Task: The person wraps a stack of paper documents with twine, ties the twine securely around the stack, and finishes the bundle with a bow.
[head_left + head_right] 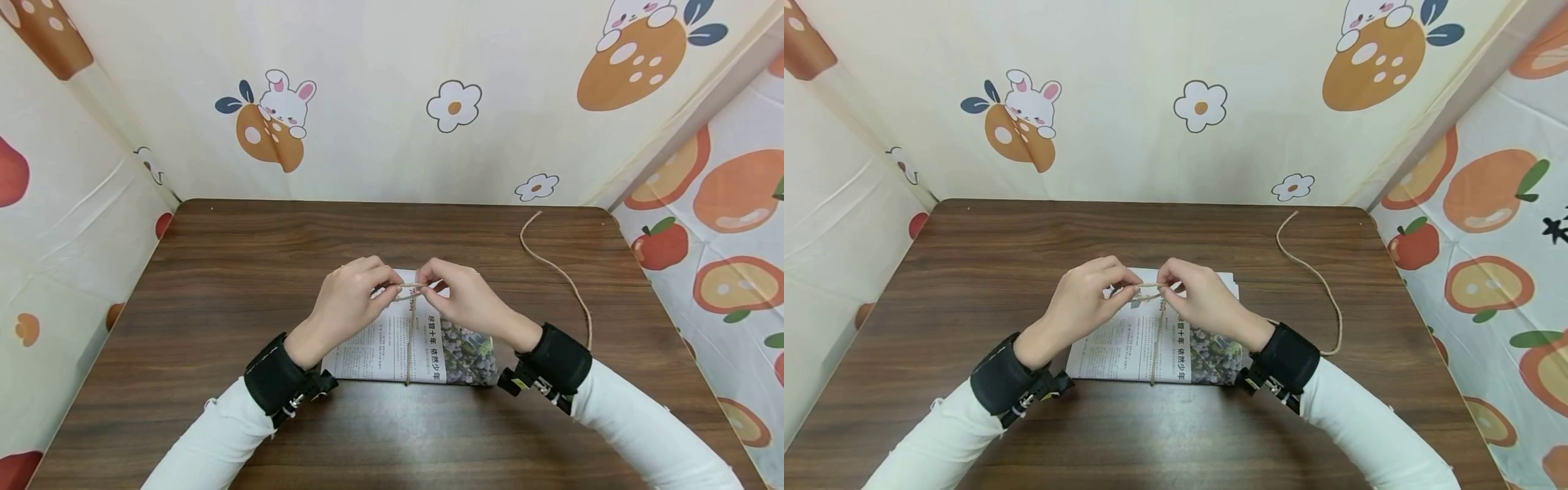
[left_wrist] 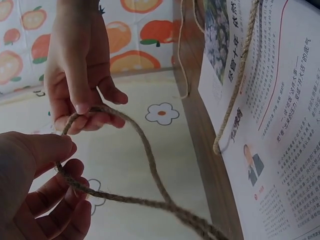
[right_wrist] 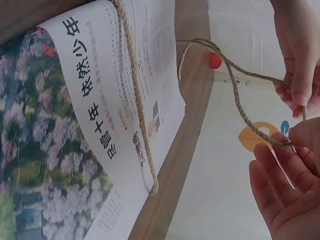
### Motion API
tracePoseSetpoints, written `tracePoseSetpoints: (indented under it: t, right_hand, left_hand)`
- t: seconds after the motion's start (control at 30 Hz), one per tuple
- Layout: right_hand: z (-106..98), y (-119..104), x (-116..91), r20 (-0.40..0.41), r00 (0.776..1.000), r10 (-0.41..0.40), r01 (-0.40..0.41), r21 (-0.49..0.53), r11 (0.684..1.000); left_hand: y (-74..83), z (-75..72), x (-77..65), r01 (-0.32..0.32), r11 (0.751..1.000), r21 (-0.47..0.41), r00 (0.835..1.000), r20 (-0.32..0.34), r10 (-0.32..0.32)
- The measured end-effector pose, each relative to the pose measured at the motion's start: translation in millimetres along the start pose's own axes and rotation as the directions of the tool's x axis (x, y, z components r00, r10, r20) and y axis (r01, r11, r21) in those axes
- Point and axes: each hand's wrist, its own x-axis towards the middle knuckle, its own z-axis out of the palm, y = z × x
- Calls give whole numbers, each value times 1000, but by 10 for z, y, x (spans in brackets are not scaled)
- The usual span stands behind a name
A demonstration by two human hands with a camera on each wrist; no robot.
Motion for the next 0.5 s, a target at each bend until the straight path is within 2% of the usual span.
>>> tracePoseSetpoints:
  t: [0.13,0.27,0.5]
  right_hand:
    - [-92,43,-35,-10,1000,11,-11,-10,1000]
    - [-211,100,-72,-38,999,-18,16,-66,998]
    - [-407,228,-167,-25,997,-77,69,-246,967]
  left_hand:
    - [-9,10,0,-1,1000,7,1000,0,1]
    - [-13,21,1,16,1000,24,1000,10,-16]
    - [-30,95,-8,48,998,40,997,60,-51]
